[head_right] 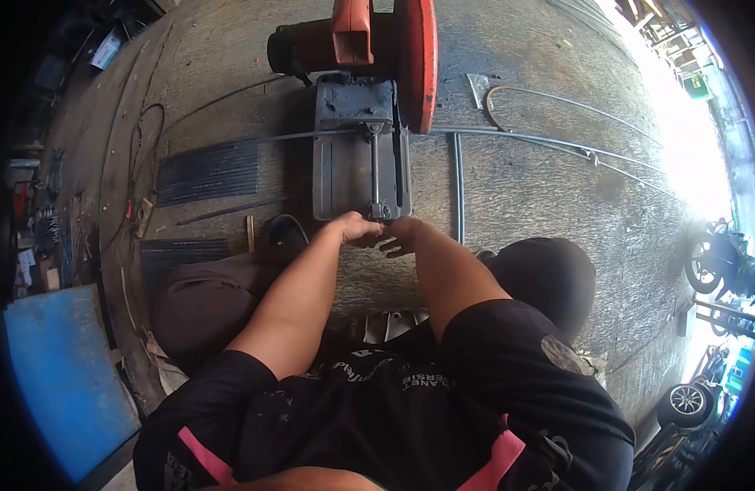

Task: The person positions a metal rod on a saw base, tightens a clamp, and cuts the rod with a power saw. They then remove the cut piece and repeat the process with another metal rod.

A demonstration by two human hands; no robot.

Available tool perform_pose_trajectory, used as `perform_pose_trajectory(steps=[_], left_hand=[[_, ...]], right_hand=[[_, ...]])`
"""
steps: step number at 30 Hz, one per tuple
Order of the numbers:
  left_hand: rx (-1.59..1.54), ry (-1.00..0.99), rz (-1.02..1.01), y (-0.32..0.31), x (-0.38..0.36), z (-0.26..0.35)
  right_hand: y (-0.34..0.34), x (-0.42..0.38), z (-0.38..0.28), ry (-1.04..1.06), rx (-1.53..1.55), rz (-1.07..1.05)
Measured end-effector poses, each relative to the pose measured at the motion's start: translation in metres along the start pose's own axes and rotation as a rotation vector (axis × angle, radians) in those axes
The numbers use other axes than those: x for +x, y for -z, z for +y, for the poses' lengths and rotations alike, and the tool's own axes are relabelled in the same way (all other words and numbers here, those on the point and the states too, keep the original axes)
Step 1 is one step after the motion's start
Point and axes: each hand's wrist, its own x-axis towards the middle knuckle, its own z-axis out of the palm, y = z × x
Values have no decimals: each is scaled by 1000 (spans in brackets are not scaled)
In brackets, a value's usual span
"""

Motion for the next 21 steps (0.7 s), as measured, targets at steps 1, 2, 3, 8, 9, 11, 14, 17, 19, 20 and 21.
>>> perform_pose_trajectory(steps=[1,2,3,8,9,11,14,17,19,20,21], left_hand=[[-1,1,-1,0,2,-2],[-1,-6,1,0,5,-4],[-1,-13,3,0,4,-4],[-208,17,-79,0,-3,-2],[-261,29,-99,0,-3,-2],[-305,25,-110,0,-4,-4],[-391,31,-152,1,-5,-8],[-436,39,-177,2,-6,-4],[-436,46,-171,2,-6,-5],[-446,47,-176,3,-6,-5],[-456,47,-183,3,-6,-6]], right_hand=[[0,-2,-1,1,15,-19],[-2,-3,-2,0,15,-19],[-4,-3,-1,7,27,7],[-12,-4,9,62,162,36],[-11,0,10,98,185,32],[-8,7,13,132,204,21],[-8,13,19,184,342,-2],[-1,24,24,216,334,-3],[-5,20,23,198,393,19],[-7,18,22,196,393,18],[-9,16,22,195,403,20]])
